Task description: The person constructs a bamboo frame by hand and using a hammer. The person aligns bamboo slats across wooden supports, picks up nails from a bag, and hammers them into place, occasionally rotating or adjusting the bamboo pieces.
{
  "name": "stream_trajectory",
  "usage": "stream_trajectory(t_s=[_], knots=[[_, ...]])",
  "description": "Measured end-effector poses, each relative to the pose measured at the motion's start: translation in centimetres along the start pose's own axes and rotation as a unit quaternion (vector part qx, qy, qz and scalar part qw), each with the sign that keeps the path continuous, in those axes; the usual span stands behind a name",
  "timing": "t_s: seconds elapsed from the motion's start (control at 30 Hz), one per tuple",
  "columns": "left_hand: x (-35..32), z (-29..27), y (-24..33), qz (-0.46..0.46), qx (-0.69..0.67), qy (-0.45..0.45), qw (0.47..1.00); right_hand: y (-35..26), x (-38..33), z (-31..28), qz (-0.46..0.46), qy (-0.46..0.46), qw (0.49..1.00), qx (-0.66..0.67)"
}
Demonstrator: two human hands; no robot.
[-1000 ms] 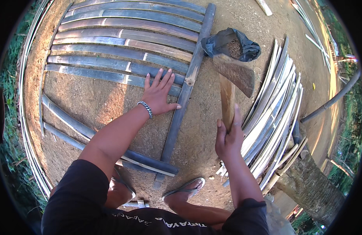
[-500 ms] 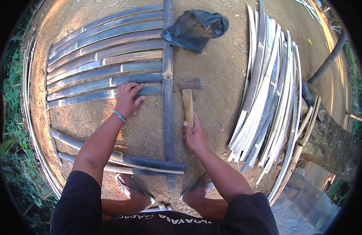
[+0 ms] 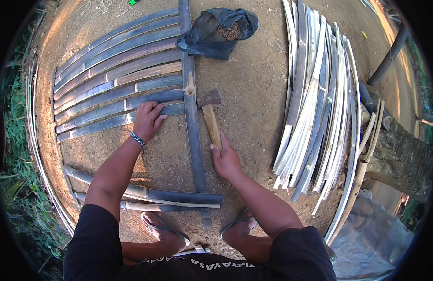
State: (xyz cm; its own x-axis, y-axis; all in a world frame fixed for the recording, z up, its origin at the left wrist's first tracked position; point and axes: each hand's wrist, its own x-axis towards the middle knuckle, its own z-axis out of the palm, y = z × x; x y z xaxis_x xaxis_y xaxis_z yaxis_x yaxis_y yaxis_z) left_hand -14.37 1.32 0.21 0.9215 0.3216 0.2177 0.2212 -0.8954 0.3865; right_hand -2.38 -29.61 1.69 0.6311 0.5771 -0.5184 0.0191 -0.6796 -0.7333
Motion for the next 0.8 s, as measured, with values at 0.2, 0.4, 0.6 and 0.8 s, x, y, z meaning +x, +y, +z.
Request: stream_trajectory(t_s=[0.2,0.4,0.6,0.8], knots=[[0.3,0.2,0.1,0.009,0.010,-0.004,1.000,-0.3,-0.1,0.1,-0.003,0.000,1.000,-0.006],[0.4,0.1,0.0,0.020,-0.008,0.011,1.000,-1.6,-0.3,-0.6,0.051,-0.036,0.998,0.024],[0.3,-0.1,-0.2,0.021,-0.014,0.001,1.000,-2.0,-0.3,-0.9,0.056,-0.043,0.997,0.013],[0.5,-0.3,-0.3,0.019,-0.018,-0.007,1.000,-1.4,0.0,-0.9,0.040,-0.046,0.998,0.034]])
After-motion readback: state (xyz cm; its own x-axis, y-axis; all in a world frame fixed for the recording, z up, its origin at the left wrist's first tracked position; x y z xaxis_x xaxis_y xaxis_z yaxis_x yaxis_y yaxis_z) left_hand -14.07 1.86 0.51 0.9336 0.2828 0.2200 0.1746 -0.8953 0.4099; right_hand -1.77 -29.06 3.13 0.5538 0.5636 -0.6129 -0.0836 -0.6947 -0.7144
